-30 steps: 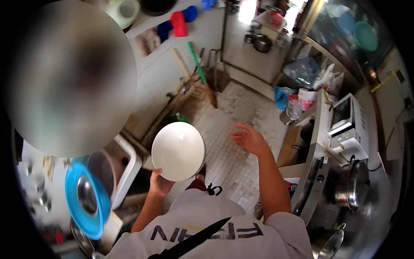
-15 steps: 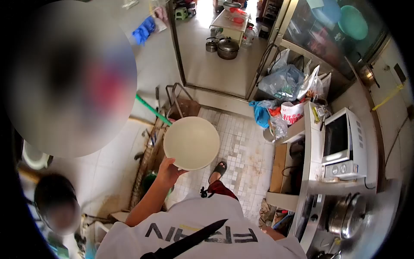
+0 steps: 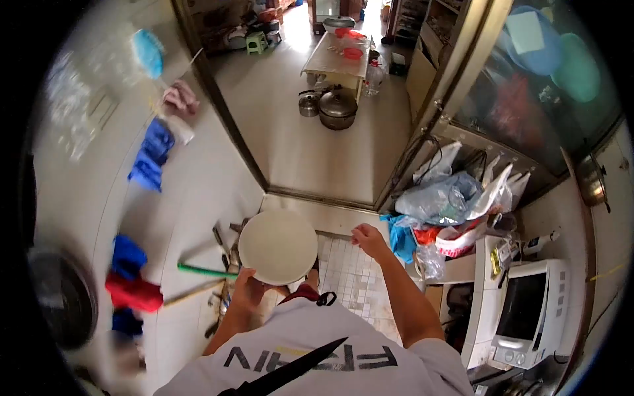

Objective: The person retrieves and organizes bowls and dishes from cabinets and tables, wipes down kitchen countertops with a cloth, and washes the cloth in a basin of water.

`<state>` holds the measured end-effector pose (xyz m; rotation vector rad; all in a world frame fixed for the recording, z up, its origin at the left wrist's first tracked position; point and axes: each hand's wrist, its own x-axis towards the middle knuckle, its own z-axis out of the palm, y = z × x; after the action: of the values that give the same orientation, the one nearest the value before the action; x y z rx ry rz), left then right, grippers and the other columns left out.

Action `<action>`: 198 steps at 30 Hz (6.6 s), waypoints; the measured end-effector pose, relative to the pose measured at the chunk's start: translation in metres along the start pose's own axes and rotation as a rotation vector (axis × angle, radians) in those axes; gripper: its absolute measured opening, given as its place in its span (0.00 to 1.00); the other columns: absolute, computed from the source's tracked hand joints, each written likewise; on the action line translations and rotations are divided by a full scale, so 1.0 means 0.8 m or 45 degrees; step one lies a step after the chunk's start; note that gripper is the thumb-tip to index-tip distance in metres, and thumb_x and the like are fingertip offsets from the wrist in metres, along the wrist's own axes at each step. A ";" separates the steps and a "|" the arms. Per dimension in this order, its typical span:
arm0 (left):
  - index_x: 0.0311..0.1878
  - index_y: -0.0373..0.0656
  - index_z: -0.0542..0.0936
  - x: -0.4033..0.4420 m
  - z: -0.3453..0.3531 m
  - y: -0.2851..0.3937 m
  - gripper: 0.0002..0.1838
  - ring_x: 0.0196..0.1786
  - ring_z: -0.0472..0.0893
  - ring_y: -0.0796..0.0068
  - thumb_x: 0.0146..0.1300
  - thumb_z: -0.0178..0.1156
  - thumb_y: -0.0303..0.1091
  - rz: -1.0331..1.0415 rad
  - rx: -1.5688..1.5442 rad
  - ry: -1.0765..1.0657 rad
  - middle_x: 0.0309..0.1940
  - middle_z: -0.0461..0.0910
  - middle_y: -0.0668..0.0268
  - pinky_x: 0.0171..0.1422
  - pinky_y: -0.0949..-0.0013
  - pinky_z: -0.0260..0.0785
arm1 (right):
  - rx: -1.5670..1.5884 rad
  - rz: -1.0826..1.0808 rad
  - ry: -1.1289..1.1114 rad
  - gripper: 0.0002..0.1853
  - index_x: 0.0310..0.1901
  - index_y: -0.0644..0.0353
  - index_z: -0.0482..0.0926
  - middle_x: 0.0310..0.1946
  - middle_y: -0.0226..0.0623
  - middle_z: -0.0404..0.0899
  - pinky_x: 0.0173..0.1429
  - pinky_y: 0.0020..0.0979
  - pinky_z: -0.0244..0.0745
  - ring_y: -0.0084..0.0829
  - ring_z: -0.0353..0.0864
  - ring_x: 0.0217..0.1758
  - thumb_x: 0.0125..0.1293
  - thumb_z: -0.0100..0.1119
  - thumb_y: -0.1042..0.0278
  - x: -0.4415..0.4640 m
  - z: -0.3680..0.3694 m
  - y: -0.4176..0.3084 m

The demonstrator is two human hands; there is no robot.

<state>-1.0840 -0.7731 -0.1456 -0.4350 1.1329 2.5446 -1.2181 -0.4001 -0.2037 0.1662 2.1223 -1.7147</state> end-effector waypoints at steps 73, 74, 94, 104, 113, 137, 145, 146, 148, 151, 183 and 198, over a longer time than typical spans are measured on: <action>0.70 0.43 0.63 1.921 1.732 0.547 0.44 0.53 0.74 0.57 0.62 0.48 0.70 0.226 0.358 -1.684 0.60 0.68 0.54 0.55 0.55 0.75 | -0.026 -1.174 2.164 0.34 0.69 0.60 0.63 0.56 0.47 0.73 0.46 0.42 0.77 0.42 0.75 0.53 0.64 0.50 0.50 1.232 -1.456 -1.139; 0.69 0.45 0.64 1.942 1.764 0.542 0.43 0.53 0.73 0.57 0.62 0.49 0.70 0.281 0.397 -1.692 0.59 0.68 0.55 0.56 0.55 0.74 | 0.019 -1.181 2.123 0.31 0.66 0.59 0.66 0.54 0.45 0.74 0.44 0.42 0.77 0.41 0.75 0.51 0.65 0.49 0.51 1.231 -1.474 -1.148; 0.58 0.43 0.77 2.033 2.084 0.378 0.30 0.34 0.77 0.71 0.65 0.58 0.59 0.371 0.735 -2.077 0.44 0.78 0.65 0.31 0.70 0.68 | 0.202 -0.541 2.463 0.19 0.61 0.50 0.70 0.59 0.41 0.68 0.47 0.46 0.81 0.42 0.70 0.56 0.73 0.46 0.56 1.184 -1.710 -1.141; 0.46 0.47 0.81 2.046 2.124 0.338 0.16 0.37 0.75 0.74 0.66 0.56 0.48 0.343 0.906 -2.005 0.38 0.79 0.68 0.35 0.70 0.69 | -0.110 0.034 2.393 0.16 0.57 0.53 0.72 0.59 0.38 0.70 0.49 0.42 0.84 0.40 0.71 0.58 0.73 0.48 0.58 1.171 -1.729 -1.138; 0.49 0.53 0.80 2.035 2.135 0.337 0.15 0.46 0.74 0.76 0.69 0.56 0.51 0.346 1.146 -2.091 0.48 0.78 0.72 0.40 0.72 0.71 | -0.455 0.484 2.420 0.25 0.67 0.56 0.71 0.67 0.43 0.71 0.67 0.48 0.66 0.42 0.70 0.66 0.73 0.48 0.54 1.151 -1.742 -1.116; 0.40 0.46 0.81 2.041 2.149 0.336 0.17 0.37 0.73 0.69 0.67 0.56 0.51 0.809 1.285 -2.166 0.36 0.78 0.66 0.40 0.59 0.66 | -1.046 0.958 2.147 0.24 0.58 0.60 0.79 0.59 0.47 0.78 0.50 0.49 0.82 0.47 0.83 0.52 0.71 0.48 0.52 1.119 -1.799 -1.110; 0.33 0.34 0.83 2.028 2.095 0.362 0.24 0.30 0.81 0.61 0.62 0.55 0.51 1.089 1.221 -2.028 0.27 0.82 0.54 0.40 0.56 0.72 | -1.338 0.951 2.226 0.25 0.54 0.62 0.82 0.52 0.47 0.82 0.48 0.50 0.82 0.49 0.85 0.47 0.71 0.49 0.48 1.142 -1.749 -1.132; 0.34 0.34 0.84 2.027 2.088 0.366 0.25 0.31 0.82 0.59 0.62 0.55 0.51 1.134 1.237 -1.993 0.28 0.82 0.52 0.41 0.55 0.73 | -1.359 0.939 2.228 0.25 0.54 0.61 0.81 0.52 0.46 0.82 0.48 0.49 0.82 0.48 0.84 0.48 0.71 0.49 0.48 1.144 -1.743 -1.135; 0.37 0.32 0.84 2.020 2.067 0.386 0.26 0.35 0.84 0.55 0.61 0.56 0.52 1.261 1.261 -1.921 0.31 0.84 0.49 0.45 0.55 0.75 | -1.294 0.846 2.261 0.25 0.54 0.60 0.81 0.52 0.45 0.82 0.49 0.48 0.82 0.47 0.83 0.50 0.71 0.50 0.46 1.152 -1.725 -1.141; 0.44 0.31 0.84 2.017 2.034 0.405 0.30 0.41 0.86 0.50 0.61 0.57 0.55 1.560 1.169 -1.784 0.41 0.84 0.46 0.52 0.55 0.76 | -1.088 0.660 2.349 0.26 0.55 0.59 0.80 0.53 0.42 0.81 0.51 0.45 0.81 0.45 0.81 0.52 0.70 0.52 0.44 1.166 -1.691 -1.150; 0.49 0.39 0.80 2.025 1.617 0.476 0.09 0.28 0.79 0.84 0.69 0.60 0.30 0.709 0.787 -1.940 0.41 0.82 0.69 0.30 0.79 0.66 | -0.384 -0.774 1.806 0.25 0.55 0.70 0.75 0.38 0.38 0.82 0.33 0.25 0.75 0.22 0.79 0.32 0.66 0.67 0.59 1.236 -1.344 -1.019; 0.56 0.37 0.77 2.094 1.917 0.410 0.23 0.35 0.83 0.73 0.63 0.67 0.41 0.896 0.858 -1.978 0.42 0.81 0.62 0.38 0.68 0.75 | 0.257 -0.341 2.454 0.36 0.66 0.60 0.67 0.54 0.49 0.70 0.55 0.39 0.80 0.41 0.76 0.54 0.64 0.64 0.45 1.176 -1.596 -1.058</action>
<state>-2.9495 0.4544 0.3822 1.9503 1.2718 1.6715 -2.6624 0.4724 0.4163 2.5162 2.9396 -2.0653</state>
